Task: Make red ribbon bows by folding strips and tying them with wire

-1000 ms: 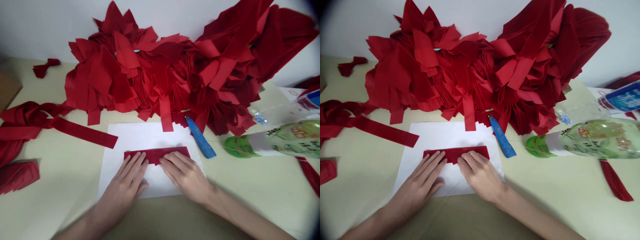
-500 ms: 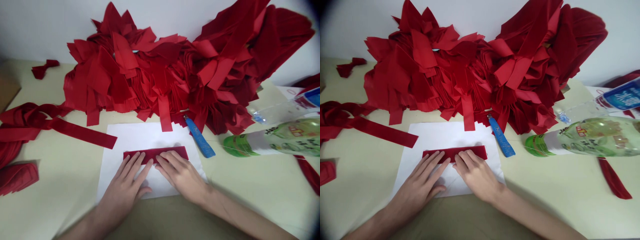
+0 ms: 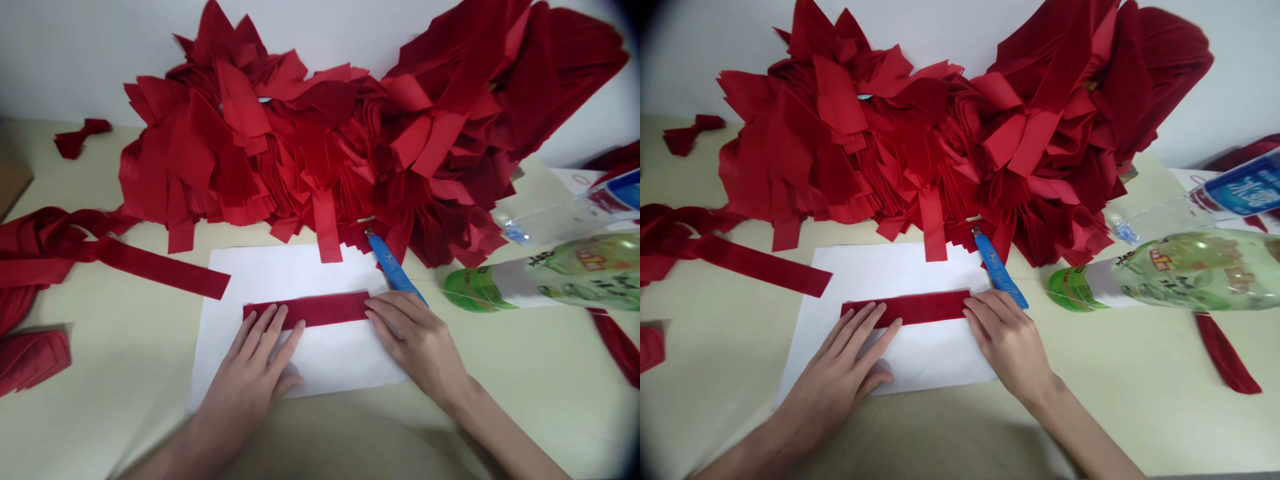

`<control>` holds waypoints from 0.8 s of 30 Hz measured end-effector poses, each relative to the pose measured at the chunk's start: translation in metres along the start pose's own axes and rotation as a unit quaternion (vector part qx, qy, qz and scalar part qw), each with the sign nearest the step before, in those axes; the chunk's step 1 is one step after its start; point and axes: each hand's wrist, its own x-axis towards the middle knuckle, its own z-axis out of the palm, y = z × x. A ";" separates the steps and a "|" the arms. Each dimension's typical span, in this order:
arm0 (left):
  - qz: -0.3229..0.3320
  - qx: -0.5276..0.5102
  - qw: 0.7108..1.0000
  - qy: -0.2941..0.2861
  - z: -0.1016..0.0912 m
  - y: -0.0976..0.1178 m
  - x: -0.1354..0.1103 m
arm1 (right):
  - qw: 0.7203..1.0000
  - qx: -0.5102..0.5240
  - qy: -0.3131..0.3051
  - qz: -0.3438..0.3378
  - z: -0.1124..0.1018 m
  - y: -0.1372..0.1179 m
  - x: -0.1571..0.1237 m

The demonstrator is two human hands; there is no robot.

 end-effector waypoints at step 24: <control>-0.008 0.000 1.000 0.008 -0.005 0.002 0.005 | 0.990 0.069 -0.049 -0.111 -0.002 -0.024 0.023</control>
